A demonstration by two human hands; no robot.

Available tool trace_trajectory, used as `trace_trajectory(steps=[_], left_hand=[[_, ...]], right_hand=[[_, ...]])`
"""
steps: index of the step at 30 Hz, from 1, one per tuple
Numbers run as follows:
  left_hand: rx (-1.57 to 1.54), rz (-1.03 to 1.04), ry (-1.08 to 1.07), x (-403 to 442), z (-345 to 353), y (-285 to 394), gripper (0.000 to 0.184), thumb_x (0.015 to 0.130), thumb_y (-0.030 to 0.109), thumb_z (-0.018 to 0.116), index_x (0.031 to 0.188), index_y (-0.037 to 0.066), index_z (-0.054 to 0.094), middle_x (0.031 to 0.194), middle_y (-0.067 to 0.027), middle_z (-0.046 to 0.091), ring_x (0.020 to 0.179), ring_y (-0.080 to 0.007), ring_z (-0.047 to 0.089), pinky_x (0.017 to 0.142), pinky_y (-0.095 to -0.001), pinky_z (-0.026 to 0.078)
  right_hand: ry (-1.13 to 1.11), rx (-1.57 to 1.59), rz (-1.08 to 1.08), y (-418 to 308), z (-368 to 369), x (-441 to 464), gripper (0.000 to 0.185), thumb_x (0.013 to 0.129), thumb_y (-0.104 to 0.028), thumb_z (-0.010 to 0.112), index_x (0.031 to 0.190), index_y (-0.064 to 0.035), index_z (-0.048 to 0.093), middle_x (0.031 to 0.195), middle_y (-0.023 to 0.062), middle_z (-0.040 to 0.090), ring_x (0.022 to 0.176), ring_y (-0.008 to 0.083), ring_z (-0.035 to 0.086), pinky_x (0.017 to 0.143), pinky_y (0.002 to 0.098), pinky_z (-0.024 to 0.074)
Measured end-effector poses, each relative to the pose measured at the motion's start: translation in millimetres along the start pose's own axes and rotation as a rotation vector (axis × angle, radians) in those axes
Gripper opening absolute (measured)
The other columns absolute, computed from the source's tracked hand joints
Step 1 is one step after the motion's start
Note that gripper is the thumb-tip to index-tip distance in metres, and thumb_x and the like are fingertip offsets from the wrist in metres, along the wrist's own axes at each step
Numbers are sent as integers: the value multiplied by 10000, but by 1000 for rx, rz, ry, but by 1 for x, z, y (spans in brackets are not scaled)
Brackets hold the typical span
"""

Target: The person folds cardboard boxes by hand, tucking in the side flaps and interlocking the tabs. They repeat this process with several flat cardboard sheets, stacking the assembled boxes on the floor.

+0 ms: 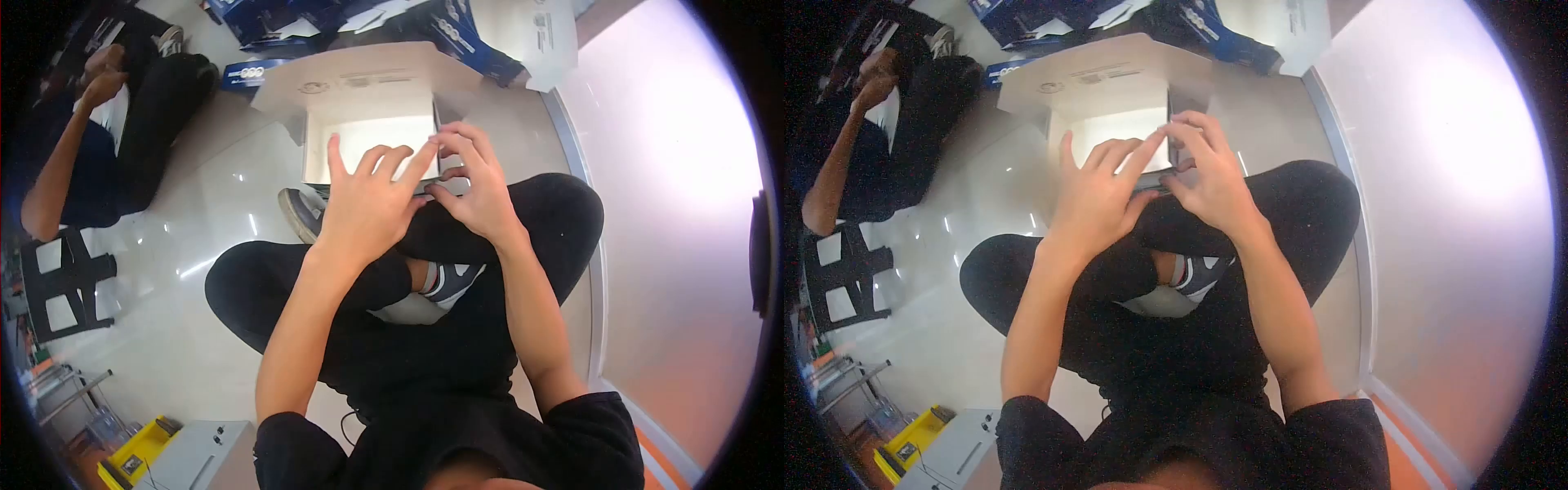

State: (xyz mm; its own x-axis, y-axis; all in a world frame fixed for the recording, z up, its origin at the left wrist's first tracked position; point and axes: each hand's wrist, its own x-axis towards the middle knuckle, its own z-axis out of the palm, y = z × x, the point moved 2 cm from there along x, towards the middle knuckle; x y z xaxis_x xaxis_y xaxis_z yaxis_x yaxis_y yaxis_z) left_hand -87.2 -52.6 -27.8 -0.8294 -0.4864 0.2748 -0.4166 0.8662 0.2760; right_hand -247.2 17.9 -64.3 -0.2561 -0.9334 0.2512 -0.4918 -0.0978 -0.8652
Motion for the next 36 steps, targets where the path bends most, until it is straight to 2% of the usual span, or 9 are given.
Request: trace_trajectory(steps=[1, 3, 4, 7, 14, 16, 25, 28, 36], left_hand=[[-4, 14, -10, 4, 5, -1, 601, 832, 185, 704, 1391, 209, 485, 1200, -92, 625, 1092, -290, 609, 966, -428, 451], [-202, -3, -134, 9, 18, -6, 544, 839, 90, 650, 1351, 214, 516, 975, -60, 675, 841, -275, 682, 825, -424, 528], [-224, 6, -76, 9, 20, -9, 495, 824, 45, 630, 1291, 195, 563, 910, -58, 695, 743, -283, 685, 693, -408, 543], [-205, 42, -21, 4, 25, -17, 415, 807, 27, 628, 1201, 158, 612, 899, -78, 703, 768, -289, 684, 626, -402, 534], [-280, -15, 69, 3, 14, -23, 319, 809, -4, 646, 1104, 117, 641, 846, -87, 707, 753, -288, 687, 628, -384, 535], [-177, 22, 101, 8, 0, -15, 311, 813, -16, 647, 1096, 114, 645, 838, -86, 708, 754, -285, 690, 622, -376, 534], [-28, 44, -25, 2, 16, -21, 359, 791, 22, 640, 1133, 129, 643, 934, -61, 704, 728, -264, 693, 605, -368, 550], [9, 85, -38, 3, 21, -21, 353, 783, 43, 633, 1124, 134, 633, 915, -48, 686, 715, -247, 695, 577, -363, 548], [114, 82, -132, -4, 34, -18, 284, 783, 82, 631, 1062, 134, 626, 818, -38, 635, 682, -236, 683, 542, -369, 535]], right_hand=[[14, 0, 11, 1, 1, -1, 594, 667, 75, 752, 1214, -65, 566, 1316, 138, 453, 1025, 251, 609, 774, 319, 567], [49, 173, 98, 6, 4, -3, 670, 665, 97, 738, 1272, -75, 512, 1296, 136, 454, 1037, 244, 602, 776, 309, 573], [20, 154, 127, 9, 5, -2, 705, 659, 74, 751, 1296, -68, 485, 1280, 131, 460, 1047, 247, 597, 777, 325, 569], [-69, 79, 171, 14, 8, -2, 689, 651, 17, 776, 1276, -57, 496, 1261, 138, 489, 1047, 265, 599, 829, 362, 552], [-143, -106, 40, 30, 18, -2, 653, 656, -132, 812, 1234, -43, 522, 1249, 149, 540, 1092, 331, 593, 918, 404, 505], [-106, -249, -109, 30, 21, -6, 576, 676, -164, 805, 1185, -43, 564, 1242, 140, 553, 1082, 344, 600, 896, 416, 514], [-139, -291, 27, 31, 19, -2, 375, 691, -169, 801, 1027, -55, 680, 1218, 100, 561, 1049, 325, 614, 873, 423, 525], [-41, -331, -63, 32, 20, -3, 317, 672, -145, 818, 920, -28, 660, 1212, 89, 553, 963, 279, 637, 799, 398, 535], [-132, -288, -139, 36, 22, -1, 280, 690, -121, 765, 942, -35, 680, 1158, 124, 580, 1004, 331, 627, 861, 423, 527]])
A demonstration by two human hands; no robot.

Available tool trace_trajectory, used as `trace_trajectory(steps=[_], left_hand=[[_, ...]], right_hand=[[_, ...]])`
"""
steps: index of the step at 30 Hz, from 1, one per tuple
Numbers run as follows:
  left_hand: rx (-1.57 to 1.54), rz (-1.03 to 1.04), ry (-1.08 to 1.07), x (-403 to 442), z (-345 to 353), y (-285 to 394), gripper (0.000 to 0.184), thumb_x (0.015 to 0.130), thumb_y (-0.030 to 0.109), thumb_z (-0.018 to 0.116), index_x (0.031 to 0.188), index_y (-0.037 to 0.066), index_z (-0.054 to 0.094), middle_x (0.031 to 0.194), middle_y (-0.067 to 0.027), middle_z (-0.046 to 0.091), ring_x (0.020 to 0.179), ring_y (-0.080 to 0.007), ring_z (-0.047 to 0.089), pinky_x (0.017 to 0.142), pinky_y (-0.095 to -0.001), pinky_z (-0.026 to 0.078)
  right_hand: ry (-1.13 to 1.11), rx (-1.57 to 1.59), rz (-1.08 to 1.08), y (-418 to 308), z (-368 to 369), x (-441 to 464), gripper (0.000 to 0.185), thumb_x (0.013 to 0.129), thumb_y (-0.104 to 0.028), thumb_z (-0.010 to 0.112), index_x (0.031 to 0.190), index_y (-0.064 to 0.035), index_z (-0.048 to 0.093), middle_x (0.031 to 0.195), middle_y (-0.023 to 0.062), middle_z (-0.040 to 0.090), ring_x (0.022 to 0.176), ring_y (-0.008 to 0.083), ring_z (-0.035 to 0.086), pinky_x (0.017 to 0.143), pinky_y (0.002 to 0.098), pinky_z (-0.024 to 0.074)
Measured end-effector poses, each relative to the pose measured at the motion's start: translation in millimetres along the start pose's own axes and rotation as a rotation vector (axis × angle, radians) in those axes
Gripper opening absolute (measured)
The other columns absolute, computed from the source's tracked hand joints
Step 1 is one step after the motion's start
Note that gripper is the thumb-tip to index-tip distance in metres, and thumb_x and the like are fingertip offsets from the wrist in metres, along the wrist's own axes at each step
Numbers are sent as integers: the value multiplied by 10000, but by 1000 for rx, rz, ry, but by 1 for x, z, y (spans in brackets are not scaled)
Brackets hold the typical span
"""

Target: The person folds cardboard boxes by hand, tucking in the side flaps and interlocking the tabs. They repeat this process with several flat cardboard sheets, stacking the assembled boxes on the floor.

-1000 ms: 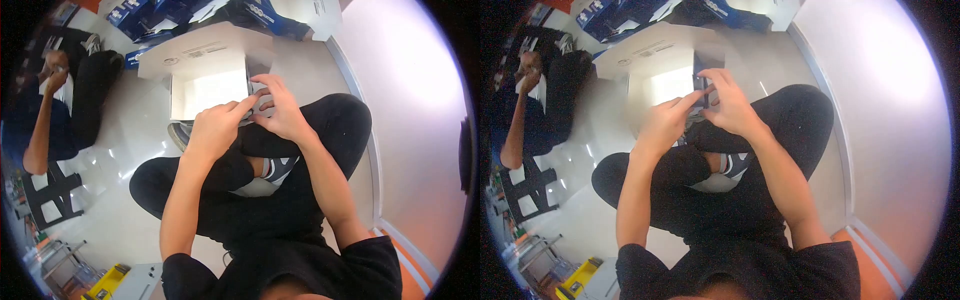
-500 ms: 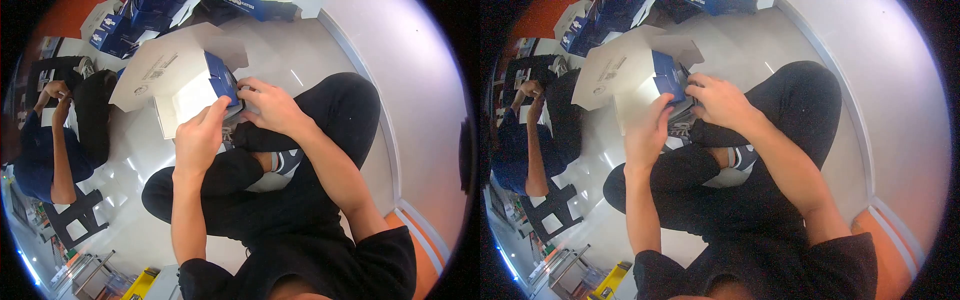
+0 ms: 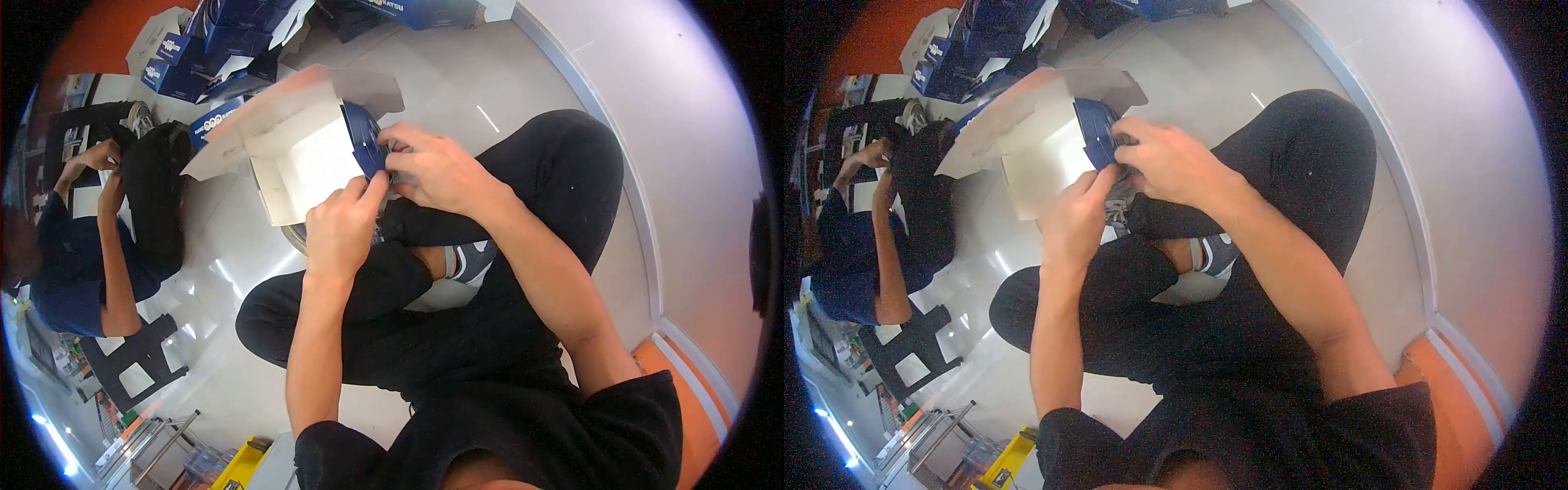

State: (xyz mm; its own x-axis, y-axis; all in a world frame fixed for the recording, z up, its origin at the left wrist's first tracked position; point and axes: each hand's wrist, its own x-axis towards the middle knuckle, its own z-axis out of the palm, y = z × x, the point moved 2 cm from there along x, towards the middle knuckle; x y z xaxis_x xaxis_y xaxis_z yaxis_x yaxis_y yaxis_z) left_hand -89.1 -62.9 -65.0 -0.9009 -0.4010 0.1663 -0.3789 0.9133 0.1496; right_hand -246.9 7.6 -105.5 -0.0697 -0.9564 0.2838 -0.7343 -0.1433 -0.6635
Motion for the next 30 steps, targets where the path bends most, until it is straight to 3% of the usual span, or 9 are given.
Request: trace_trajectory(steps=[5, 7, 8, 11, 13, 14, 19, 25, 30], left_hand=[[-57, 64, -113, 2, -1, -5, 328, 787, 57, 618, 1102, 145, 627, 842, -61, 652, 708, -250, 684, 569, -376, 543], [-484, -89, -21, 6, -13, -6, 392, 785, 26, 602, 1154, 153, 632, 932, -84, 666, 702, -278, 674, 617, -389, 554], [-482, -77, -25, 13, -21, -9, 392, 785, 26, 602, 1154, 153, 632, 932, -84, 666, 702, -278, 674, 617, -389, 554], [-80, 36, 13, 37, -36, -23, 420, 782, 13, 597, 1174, 158, 642, 1059, -86, 659, 791, -286, 673, 654, -398, 560], [229, 134, 19, 53, -32, -28, 361, 786, 23, 597, 1122, 143, 656, 1134, -63, 640, 911, -278, 662, 677, -402, 563], [230, 161, 23, 58, -28, -31, 288, 788, 45, 605, 1057, 127, 668, 1150, -58, 640, 997, -260, 644, 698, -392, 557], [77, 219, 73, 65, -38, -35, 186, 779, 91, 626, 949, 110, 699, 1121, -81, 653, 973, -247, 652, 747, -374, 540], [204, 273, -12, 64, -33, -42, 155, 771, 84, 635, 911, 93, 700, 1106, -82, 659, 946, -238, 656, 733, -367, 540], [177, 282, -60, 70, -33, -43, 126, 762, 86, 643, 876, 90, 696, 1065, -70, 659, 923, -224, 658, 727, -363, 538]], right_hand=[[-57, 59, 14, 0, -2, 3, 265, 675, -89, 735, 927, -24, 681, 1122, 135, 598, 957, 345, 638, 841, 431, 530], [-62, -4, -26, 1, -4, 4, 207, 695, -72, 704, 895, -22, 687, 1138, 121, 604, 964, 331, 641, 826, 423, 538], [-52, -6, -20, -1, -6, 5, 207, 695, -72, 704, 895, -22, 687, 1138, 121, 604, 964, 331, 641, 826, 423, 538], [-52, -119, -70, -10, -12, 14, 167, 722, -66, 675, 883, -32, 703, 1135, 108, 616, 981, 310, 646, 809, 418, 550], [-242, -292, -108, -14, -14, 22, 161, 736, -83, 668, 883, -46, 723, 1042, 102, 662, 961, 286, 661, 782, 421, 561], [-234, -297, -116, -17, -15, 27, 161, 736, -83, 668, 883, -46, 723, 1042, 102, 662, 961, 286, 661, 782, 421, 561], [-480, -606, -188, -15, -7, 43, 152, 726, -172, 663, 822, -85, 741, 891, 18, 671, 882, 254, 655, 682, 381, 532], [-346, -735, -246, -6, -10, 41, 145, 759, -193, 648, 824, -108, 746, 880, -10, 648, 895, 224, 570, 636, 310, 462], [-276, -748, -166, -7, -5, 41, 161, 772, -210, 650, 841, -108, 754, 895, 9, 642, 993, 263, 518, 677, 336, 464]])
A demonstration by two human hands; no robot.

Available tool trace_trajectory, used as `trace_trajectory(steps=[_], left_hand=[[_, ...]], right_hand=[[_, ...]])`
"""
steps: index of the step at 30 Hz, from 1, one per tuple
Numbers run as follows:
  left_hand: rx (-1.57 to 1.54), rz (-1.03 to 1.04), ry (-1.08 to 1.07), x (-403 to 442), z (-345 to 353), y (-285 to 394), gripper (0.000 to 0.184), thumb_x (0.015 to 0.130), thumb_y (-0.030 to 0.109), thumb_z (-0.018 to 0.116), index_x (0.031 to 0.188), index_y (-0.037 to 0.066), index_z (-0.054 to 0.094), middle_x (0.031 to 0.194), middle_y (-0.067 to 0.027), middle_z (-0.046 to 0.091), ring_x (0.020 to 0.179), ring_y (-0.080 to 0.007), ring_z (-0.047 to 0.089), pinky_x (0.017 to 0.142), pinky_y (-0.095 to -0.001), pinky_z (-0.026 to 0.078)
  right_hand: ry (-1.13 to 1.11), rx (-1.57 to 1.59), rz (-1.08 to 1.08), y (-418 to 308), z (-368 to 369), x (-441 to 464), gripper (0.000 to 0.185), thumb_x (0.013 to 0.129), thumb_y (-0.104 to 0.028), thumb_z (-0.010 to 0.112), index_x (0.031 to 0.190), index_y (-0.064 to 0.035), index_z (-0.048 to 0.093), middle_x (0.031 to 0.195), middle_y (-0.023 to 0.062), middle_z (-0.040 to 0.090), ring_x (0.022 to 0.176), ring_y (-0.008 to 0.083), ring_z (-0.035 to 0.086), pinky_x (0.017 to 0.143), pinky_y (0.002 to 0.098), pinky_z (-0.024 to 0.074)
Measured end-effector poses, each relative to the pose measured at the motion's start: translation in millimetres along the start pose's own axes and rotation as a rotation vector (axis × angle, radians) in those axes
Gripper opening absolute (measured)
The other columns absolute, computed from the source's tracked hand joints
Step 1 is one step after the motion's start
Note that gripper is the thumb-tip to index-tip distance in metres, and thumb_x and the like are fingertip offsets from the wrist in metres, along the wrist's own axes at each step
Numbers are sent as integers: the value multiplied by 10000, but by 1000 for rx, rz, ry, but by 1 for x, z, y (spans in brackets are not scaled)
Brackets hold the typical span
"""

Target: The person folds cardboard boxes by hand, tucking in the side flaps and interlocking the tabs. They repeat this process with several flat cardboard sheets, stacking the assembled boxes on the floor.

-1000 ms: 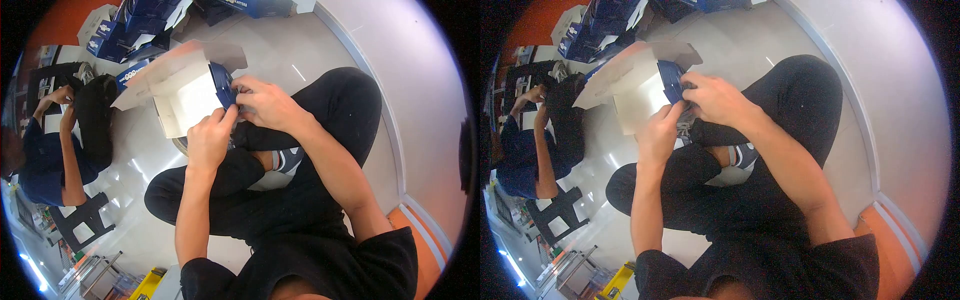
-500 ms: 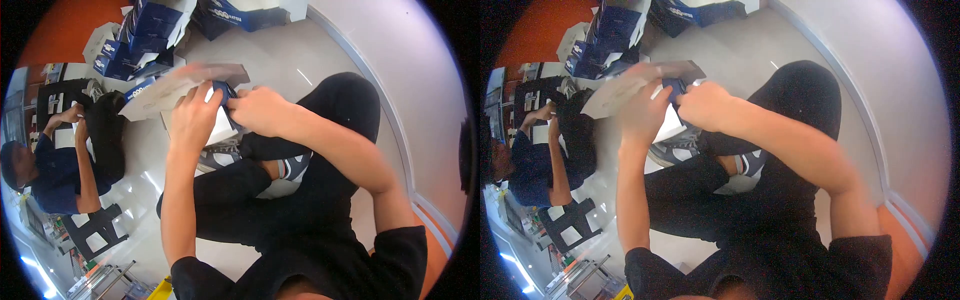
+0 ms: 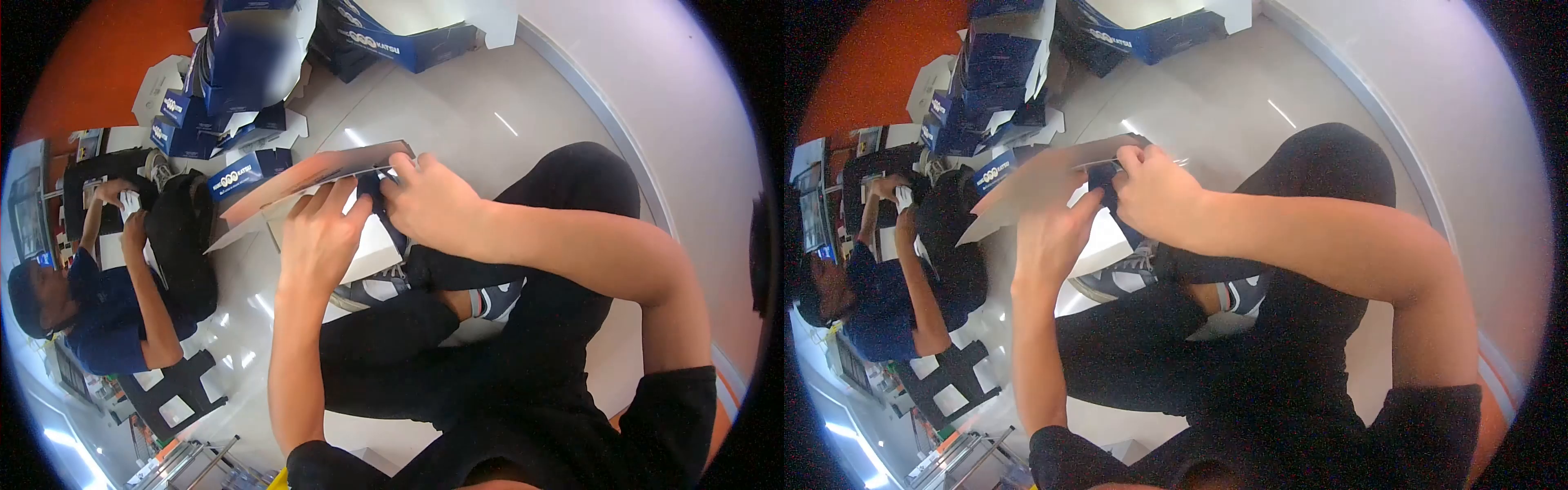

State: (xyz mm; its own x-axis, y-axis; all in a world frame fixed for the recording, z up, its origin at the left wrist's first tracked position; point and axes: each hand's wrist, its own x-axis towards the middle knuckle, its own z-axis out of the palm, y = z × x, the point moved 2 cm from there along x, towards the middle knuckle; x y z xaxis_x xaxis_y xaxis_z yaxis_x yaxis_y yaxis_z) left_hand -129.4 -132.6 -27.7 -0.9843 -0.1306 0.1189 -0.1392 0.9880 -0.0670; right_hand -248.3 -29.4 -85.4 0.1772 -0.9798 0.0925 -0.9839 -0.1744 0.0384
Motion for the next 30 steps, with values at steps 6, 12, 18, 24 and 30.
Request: trace_trajectory(steps=[6, 12, 18, 24, 30], left_hand=[[-42, 24, 10, 7, 5, -5, 65, 757, 104, 652, 813, 93, 684, 1022, -51, 657, 883, -217, 657, 708, -364, 532], [-28, -2, -34, 14, 21, -6, 35, 753, 114, 649, 735, 94, 672, 980, -22, 666, 829, -197, 656, 678, -357, 533], [-258, -92, 1, 6, 38, -13, 57, 807, 131, 663, 824, 94, 703, 1013, -32, 679, 834, -232, 677, 673, -363, 546], [-39, -639, 67, -57, 10, -40, 186, 891, 186, 640, 1047, 93, 679, 1020, -91, 677, 818, -329, 683, 679, -433, 547], [59, -818, 175, -71, 34, -54, 174, 933, 188, 561, 1011, 68, 660, 999, -144, 669, 786, -397, 674, 674, -478, 548]], right_hand=[[50, 49, 10, 0, 2, 1, 205, 771, -214, 665, 886, -65, 746, 1068, 76, 607, 1083, 309, 498, 730, 366, 486], [-16, 361, 119, 7, 5, 0, 319, 743, -125, 689, 1025, 24, 682, 1230, 161, 534, 1124, 316, 551, 803, 408, 559], [-153, 583, 156, 18, 11, 3, 279, 800, -125, 657, 1022, 43, 659, 1060, 226, 631, 1010, 369, 637, 829, 442, 557], [-203, 861, 449, 14, -10, 13, 330, 944, -235, 510, 878, 63, 638, 805, 244, 646, 756, 440, 640, 736, 516, 513], [-36, 696, 347, 2, 8, 9, 318, 909, -197, 509, 811, 68, 656, 777, 273, 661, 731, 439, 671, 703, 498, 552]])
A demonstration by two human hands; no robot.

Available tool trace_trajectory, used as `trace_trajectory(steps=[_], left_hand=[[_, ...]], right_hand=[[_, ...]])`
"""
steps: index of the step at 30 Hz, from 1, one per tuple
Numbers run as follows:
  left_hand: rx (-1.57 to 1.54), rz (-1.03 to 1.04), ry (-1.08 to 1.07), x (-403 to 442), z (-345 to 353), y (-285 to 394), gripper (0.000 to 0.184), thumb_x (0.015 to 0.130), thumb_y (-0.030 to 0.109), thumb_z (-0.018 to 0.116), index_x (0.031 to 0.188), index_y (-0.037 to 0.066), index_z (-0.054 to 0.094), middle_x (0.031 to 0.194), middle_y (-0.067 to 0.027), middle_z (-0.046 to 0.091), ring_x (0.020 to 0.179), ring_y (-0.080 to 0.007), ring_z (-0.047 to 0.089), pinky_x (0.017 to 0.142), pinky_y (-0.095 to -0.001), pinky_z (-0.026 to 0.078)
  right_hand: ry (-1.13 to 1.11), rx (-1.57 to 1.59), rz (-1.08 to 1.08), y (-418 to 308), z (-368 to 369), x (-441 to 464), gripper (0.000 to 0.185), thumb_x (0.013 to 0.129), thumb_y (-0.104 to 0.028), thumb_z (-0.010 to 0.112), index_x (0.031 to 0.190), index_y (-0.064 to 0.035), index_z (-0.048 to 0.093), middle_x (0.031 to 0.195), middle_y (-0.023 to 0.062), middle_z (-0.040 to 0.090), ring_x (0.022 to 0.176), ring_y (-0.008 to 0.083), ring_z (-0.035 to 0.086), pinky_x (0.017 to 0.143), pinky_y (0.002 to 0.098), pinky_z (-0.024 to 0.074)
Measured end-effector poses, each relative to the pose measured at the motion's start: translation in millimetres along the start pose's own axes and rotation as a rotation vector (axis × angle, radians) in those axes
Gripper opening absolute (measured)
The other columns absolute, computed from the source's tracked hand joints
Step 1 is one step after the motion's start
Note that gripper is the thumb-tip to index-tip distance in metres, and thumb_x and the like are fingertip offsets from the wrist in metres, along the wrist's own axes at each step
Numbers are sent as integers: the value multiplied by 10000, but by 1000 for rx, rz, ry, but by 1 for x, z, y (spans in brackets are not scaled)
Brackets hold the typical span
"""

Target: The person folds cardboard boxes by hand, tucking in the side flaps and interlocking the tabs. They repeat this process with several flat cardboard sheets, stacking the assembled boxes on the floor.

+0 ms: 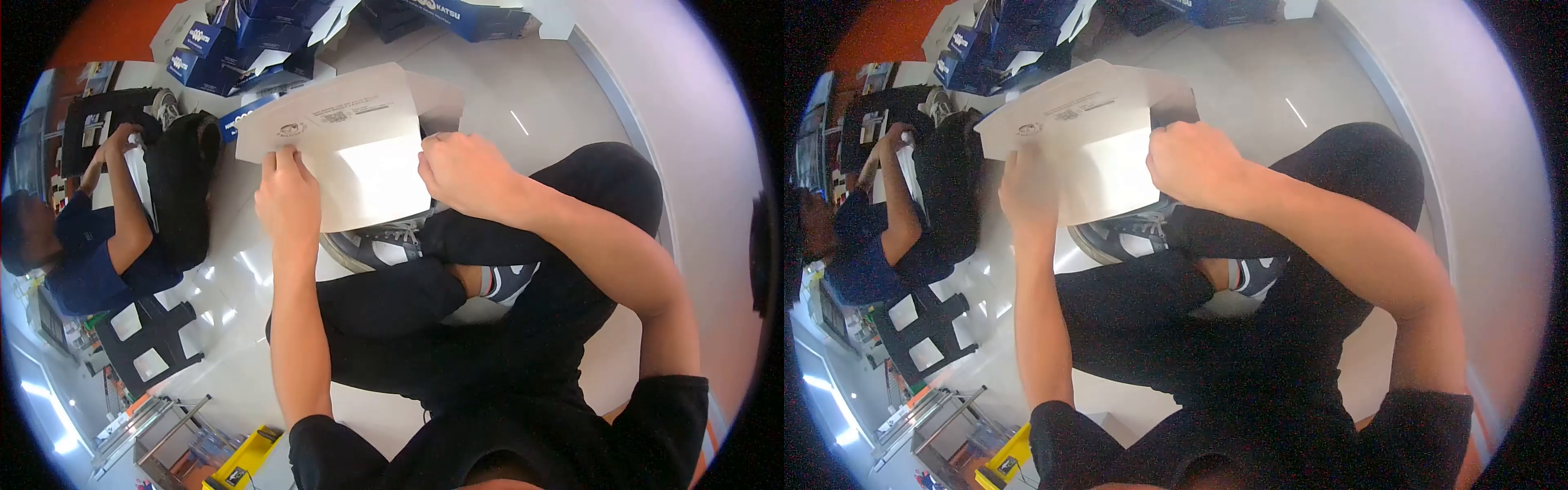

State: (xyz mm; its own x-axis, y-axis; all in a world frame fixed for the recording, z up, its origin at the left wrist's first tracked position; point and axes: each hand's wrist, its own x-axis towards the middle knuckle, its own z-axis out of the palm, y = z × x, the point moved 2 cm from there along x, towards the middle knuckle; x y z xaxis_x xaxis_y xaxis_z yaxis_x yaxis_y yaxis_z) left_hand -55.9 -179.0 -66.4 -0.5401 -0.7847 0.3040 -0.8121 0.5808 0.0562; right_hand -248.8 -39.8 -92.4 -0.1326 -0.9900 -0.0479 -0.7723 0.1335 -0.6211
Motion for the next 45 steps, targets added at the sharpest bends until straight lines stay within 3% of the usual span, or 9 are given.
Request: trace_trajectory(steps=[12, 27, 30, 32, 35, 37, 38, 40, 45], left_hand=[[72, 78, 76, -5, 15, -8, 92, 923, 138, 575, 960, 71, 627, 977, -147, 648, 719, -396, 667, 601, -456, 553], [-213, -43, 204, -20, 37, -31, 106, 889, 105, 608, 986, 61, 616, 946, -151, 627, 852, -376, 629, 728, -454, 513], [-251, -62, 203, -23, 35, -24, 181, 874, 57, 609, 1054, 52, 589, 970, -159, 629, 899, -352, 627, 762, -442, 502], [-525, -222, 173, -29, 42, -25, 276, 860, 24, 609, 1130, 30, 549, 1021, -181, 630, 941, -344, 620, 796, -429, 488], [-627, -293, 124, -34, 60, -29, 303, 862, 19, 603, 1154, 1, 526, 1064, -210, 628, 953, -355, 621, 809, -424, 481], [-594, -321, 130, -34, 51, -19, 315, 861, 31, 612, 1162, -4, 524, 1084, -209, 621, 954, -355, 621, 821, -423, 480], [-554, -352, 118, -33, 46, -14, 329, 860, 42, 621, 1169, -9, 521, 1103, -208, 614, 955, -356, 621, 832, -422, 479], [-582, -361, 154, -37, 43, -16, 338, 866, 55, 627, 1179, -15, 519, 1132, -205, 604, 955, -345, 626, 832, -416, 487], [-740, -612, 59, -39, 28, -21, 390, 880, 113, 655, 1211, -31, 509, 1207, -201, 574, 953, -309, 641, 823, -391, 513]], right_hand=[[-15, -108, -33, 1, 10, -5, 241, 919, -147, 506, 814, 49, 600, 798, 244, 640, 734, 446, 640, 686, 503, 533], [34, -4, 79, 3, -7, 15, 348, 925, -270, 498, 833, 2, 694, 840, 254, 681, 796, 440, 671, 750, 527, 531], [404, 37, 72, 0, -56, 20, 334, 915, -343, 555, 901, -25, 654, 846, 203, 666, 827, 415, 639, 738, 497, 507], [874, -85, -20, 18, -86, 45, 364, 888, -397, 596, 961, -43, 640, 901, 168, 651, 926, 388, 609, 763, 478, 493], [937, -209, 4, 58, -107, 85, 421, 881, -461, 599, 995, -56, 625, 999, 161, 639, 1056, 358, 579, 827, 470, 487], [723, -202, 221, 76, -111, 112, 433, 897, -432, 577, 982, -15, 662, 990, 204, 668, 1017, 369, 618, 861, 480, 487], [743, -212, 201, 82, -116, 124, 433, 897, -432, 577, 982, -15, 662, 990, 204, 668, 1017, 369, 618, 861, 480, 487], [445, 62, 246, 92, -119, 141, 447, 904, -380, 555, 964, 42, 689, 979, 258, 685, 965, 379, 655, 860, 453, 498], [303, 180, 337, 87, -157, 104, 428, 895, -351, 570, 1008, 44, 694, 982, 234, 701, 924, 373, 675, 819, 418, 504]])
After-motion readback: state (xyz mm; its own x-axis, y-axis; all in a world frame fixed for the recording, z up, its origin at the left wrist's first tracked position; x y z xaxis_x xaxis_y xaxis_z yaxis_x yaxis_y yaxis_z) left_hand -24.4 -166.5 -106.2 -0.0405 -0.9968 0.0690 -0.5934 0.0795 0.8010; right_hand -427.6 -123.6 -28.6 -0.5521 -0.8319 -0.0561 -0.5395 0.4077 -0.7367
